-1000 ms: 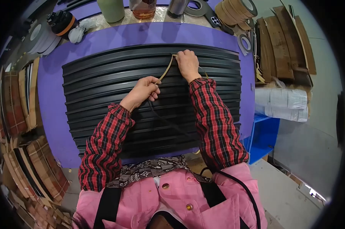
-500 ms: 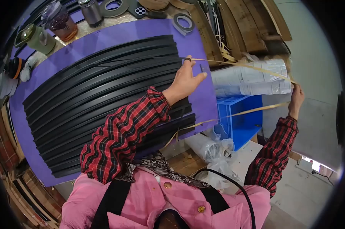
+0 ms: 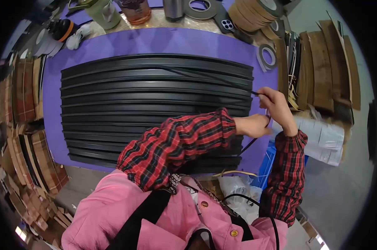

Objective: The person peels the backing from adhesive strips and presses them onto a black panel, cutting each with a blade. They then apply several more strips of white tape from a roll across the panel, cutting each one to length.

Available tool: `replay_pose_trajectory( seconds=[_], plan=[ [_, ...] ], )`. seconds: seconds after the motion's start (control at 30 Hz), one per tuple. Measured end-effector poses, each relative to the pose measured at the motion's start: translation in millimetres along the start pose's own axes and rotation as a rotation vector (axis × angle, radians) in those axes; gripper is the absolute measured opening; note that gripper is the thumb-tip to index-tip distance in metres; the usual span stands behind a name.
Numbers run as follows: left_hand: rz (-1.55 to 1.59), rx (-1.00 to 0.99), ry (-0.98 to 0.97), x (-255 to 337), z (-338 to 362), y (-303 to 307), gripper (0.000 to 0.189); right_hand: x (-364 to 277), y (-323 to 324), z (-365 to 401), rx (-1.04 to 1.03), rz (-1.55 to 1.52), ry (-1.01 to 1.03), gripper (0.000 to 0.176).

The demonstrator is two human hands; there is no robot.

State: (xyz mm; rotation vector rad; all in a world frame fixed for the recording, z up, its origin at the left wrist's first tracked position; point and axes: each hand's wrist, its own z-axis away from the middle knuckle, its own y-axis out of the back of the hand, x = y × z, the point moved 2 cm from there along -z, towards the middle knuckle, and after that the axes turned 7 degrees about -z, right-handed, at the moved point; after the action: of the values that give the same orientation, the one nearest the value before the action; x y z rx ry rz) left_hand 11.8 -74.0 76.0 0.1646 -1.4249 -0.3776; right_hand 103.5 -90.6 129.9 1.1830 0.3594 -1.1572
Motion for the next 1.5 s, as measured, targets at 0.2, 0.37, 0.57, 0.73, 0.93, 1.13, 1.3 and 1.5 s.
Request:
replay_pose_trajectory(
  seconds=[0.2, 0.37, 0.57, 0.73, 0.93, 1.13, 1.3, 1.5],
  plan=[
    [-0.749, 0.964, 0.101, -133, 159, 144, 0.007, 81, -7, -29, 0.314, -0.282, -0.011, 0.014],
    [-0.577, 0.951, 0.324, -208, 240, 193, 0.008, 113, -15, -58, 0.493, -0.01, -0.029, 0.01],
    [-0.371, 0.85, 0.437, -210, 241, 193, 0.008, 132, -13, -79, 0.563, -0.149, -0.084, 0.013],
    [-0.345, 0.851, 0.456, -217, 244, 193, 0.007, 144, -12, -84, 0.511, -0.203, -0.127, 0.013],
    [-0.346, 0.837, 0.445, -220, 247, 195, 0.008, 134, -11, -86, 0.474, -0.131, -0.161, 0.01],
    [-0.762, 0.811, 0.338, -164, 179, 189, 0.01, 117, -12, -87, 0.447, 0.21, -0.126, 0.011],
    [-0.628, 0.875, -0.142, -116, -26, 85, 0.012, 126, -10, -88, 0.411, 0.031, -0.077, 0.011],
    [-0.572, 0.836, 0.136, -118, -83, 50, 0.009, 124, -13, -89, 0.47, 0.18, -0.015, 0.011]
  ],
)
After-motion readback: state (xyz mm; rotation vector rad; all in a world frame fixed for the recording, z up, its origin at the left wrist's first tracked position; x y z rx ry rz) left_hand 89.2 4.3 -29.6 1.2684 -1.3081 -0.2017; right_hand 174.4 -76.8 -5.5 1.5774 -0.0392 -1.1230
